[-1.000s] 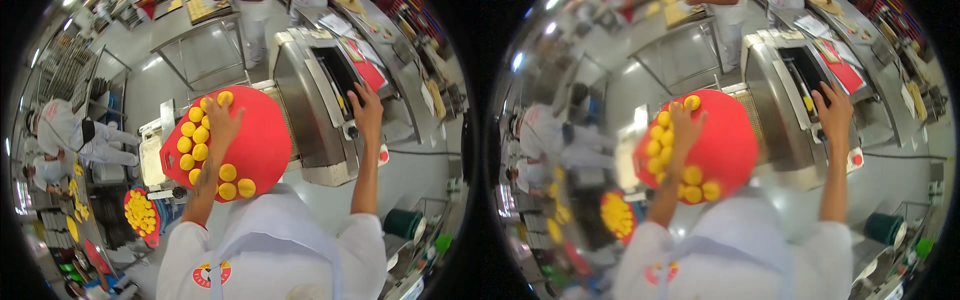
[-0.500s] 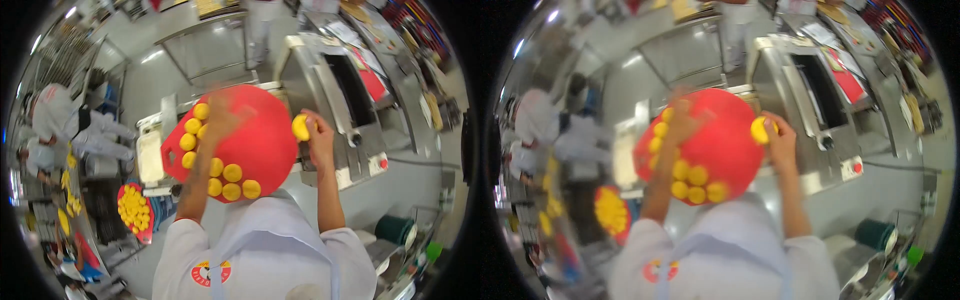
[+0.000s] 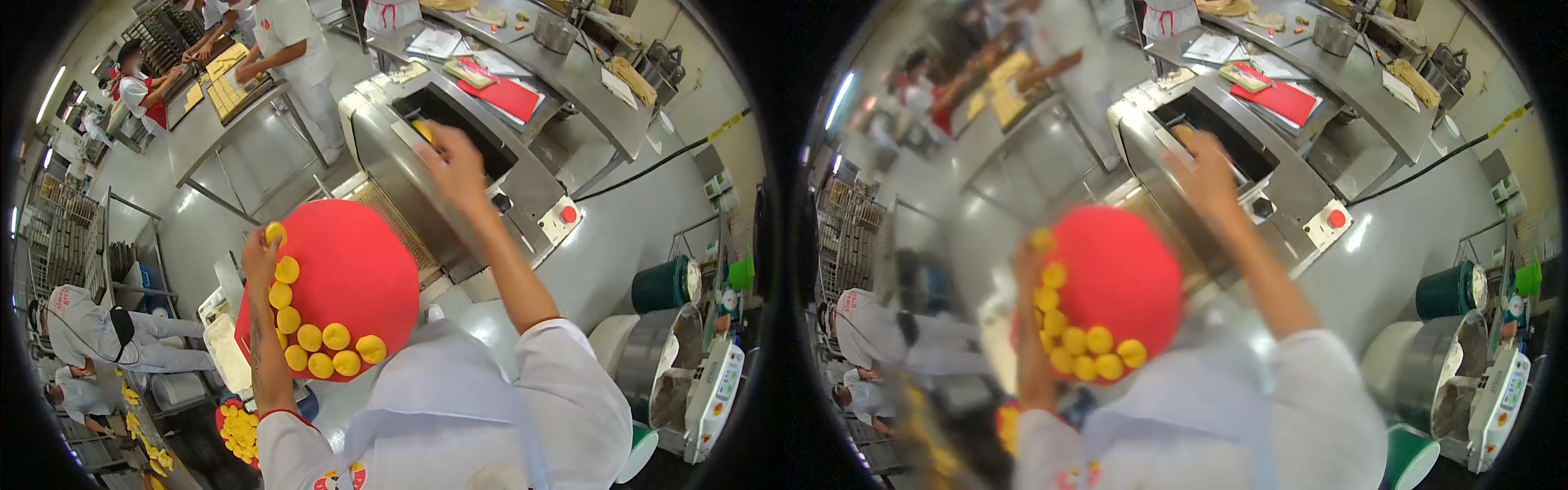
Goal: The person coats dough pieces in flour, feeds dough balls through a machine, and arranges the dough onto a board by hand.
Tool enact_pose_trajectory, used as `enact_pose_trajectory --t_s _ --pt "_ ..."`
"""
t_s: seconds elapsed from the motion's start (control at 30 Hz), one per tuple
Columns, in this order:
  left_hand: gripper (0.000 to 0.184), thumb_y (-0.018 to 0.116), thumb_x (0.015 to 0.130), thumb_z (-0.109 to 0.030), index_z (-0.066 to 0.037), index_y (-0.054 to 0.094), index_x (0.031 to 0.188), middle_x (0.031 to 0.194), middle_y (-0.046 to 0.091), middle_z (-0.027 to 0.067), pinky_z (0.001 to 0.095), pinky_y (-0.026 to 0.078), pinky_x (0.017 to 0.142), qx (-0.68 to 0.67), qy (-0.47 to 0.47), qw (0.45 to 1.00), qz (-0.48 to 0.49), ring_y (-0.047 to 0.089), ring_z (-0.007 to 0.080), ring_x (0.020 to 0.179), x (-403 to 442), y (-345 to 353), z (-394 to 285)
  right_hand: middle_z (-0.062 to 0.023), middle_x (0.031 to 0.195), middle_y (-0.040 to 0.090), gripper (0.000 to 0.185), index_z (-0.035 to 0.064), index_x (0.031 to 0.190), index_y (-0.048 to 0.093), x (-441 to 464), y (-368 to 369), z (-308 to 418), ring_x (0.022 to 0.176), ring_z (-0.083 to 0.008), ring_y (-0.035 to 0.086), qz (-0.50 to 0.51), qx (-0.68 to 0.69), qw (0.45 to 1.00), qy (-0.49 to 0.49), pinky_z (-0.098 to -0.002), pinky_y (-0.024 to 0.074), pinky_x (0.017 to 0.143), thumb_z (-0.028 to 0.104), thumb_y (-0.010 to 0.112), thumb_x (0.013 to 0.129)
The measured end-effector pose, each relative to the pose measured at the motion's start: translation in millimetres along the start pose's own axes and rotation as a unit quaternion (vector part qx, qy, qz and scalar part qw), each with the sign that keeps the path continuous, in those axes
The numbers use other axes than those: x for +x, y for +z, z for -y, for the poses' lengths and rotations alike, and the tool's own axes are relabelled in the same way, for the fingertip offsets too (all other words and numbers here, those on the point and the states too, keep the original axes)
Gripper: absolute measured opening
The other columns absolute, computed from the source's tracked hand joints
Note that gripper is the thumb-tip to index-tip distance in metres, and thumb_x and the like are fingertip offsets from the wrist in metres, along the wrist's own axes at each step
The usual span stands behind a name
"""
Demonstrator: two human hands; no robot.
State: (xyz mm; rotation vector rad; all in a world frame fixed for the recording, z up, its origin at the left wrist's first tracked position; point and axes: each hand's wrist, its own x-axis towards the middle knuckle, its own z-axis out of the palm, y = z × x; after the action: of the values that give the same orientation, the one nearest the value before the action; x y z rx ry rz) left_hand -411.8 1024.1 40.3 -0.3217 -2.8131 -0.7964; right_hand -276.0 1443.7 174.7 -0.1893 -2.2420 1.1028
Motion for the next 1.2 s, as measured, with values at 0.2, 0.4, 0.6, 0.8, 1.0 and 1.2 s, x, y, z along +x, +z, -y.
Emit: enact_pose_trajectory --t_s 0.2,0.4,0.6,0.8,1.0,1.2 --pt "0.041 0.08 0.081 -0.011 -0.003 0.065 0.119 0.091 0.07 0.0061 0.0265 0.051 0.072 -0.262 0.144 0.953 0.049 0.065 0.0128 0.079 -16 -55 -240 -0.0123 0.132 0.061 0.048 0.0069 0.137 0.059 -37 37 50 0.118 -0.0182 0.059 0.156 0.344 0.926 0.02 -0.0315 0.052 0.095 0.018 0.071 0.092" --pt "0.029 0.071 0.093 -0.02 -0.002 0.067 0.115 0.08 0.063 0.0017 0.0217 0.049 0.067 -0.545 -0.049 0.825 0.139 0.06 0.009 0.072 -27 -46 -280 -0.0136 0.118 0.068 0.04 0.0084 0.128 0.066 10 -74 23 0.111 -0.0241 0.062 -0.086 -0.014 0.995 -0.053 -0.0371 0.0527 0.089 0.023 0.07 0.091" --pt "0.038 0.061 0.1 -0.034 -0.002 0.062 0.121 0.095 0.064 0.0037 0.0277 0.054 0.073 -0.689 -0.239 0.669 0.148 0.062 0.0115 0.083 -51 29 -256 -0.0128 0.124 0.065 0.047 0.0128 0.134 0.062 -43 -81 7 0.11 -0.0313 0.062 0.037 -0.175 0.98 -0.092 -0.0415 0.0508 0.09 0.03 0.071 0.09" --pt "0.051 0.053 0.104 -0.026 -0.008 0.039 0.15 0.139 0.049 0.0153 0.0393 0.043 0.109 -0.828 -0.074 0.532 0.162 0.046 0.0238 0.134 -69 -13 -313 -0.0135 0.121 0.068 0.043 0.0075 0.126 0.067 -20 -54 47 0.103 -0.0239 0.068 -0.033 0.036 0.993 -0.11 -0.0355 0.0542 0.087 0.022 0.076 0.086" --pt "0.054 0.05 0.105 -0.025 -0.003 0.035 0.152 0.151 0.038 0.018 0.0446 0.037 0.115 -0.665 -0.069 0.739 0.084 0.038 0.0296 0.142 -94 -44 -243 -0.0143 0.111 0.072 0.031 0.0078 0.117 0.072 79 -41 -57 0.095 -0.0323 0.068 -0.061 -0.193 0.969 -0.14 -0.0383 0.0522 0.087 0.028 0.068 0.092" --pt "0.045 0.055 0.103 -0.025 0.001 0.05 0.139 0.135 0.057 0.0138 0.0374 0.051 0.1 -0.593 -0.251 0.765 0.018 0.06 0.0251 0.12 -219 -88 -117 -0.011 0.11 0.074 0.032 0.0051 0.122 0.069 -9 -30 21 0.096 -0.0139 0.067 -0.066 0.081 0.992 0.065 -0.0285 0.0514 0.083 0.027 0.059 0.101"
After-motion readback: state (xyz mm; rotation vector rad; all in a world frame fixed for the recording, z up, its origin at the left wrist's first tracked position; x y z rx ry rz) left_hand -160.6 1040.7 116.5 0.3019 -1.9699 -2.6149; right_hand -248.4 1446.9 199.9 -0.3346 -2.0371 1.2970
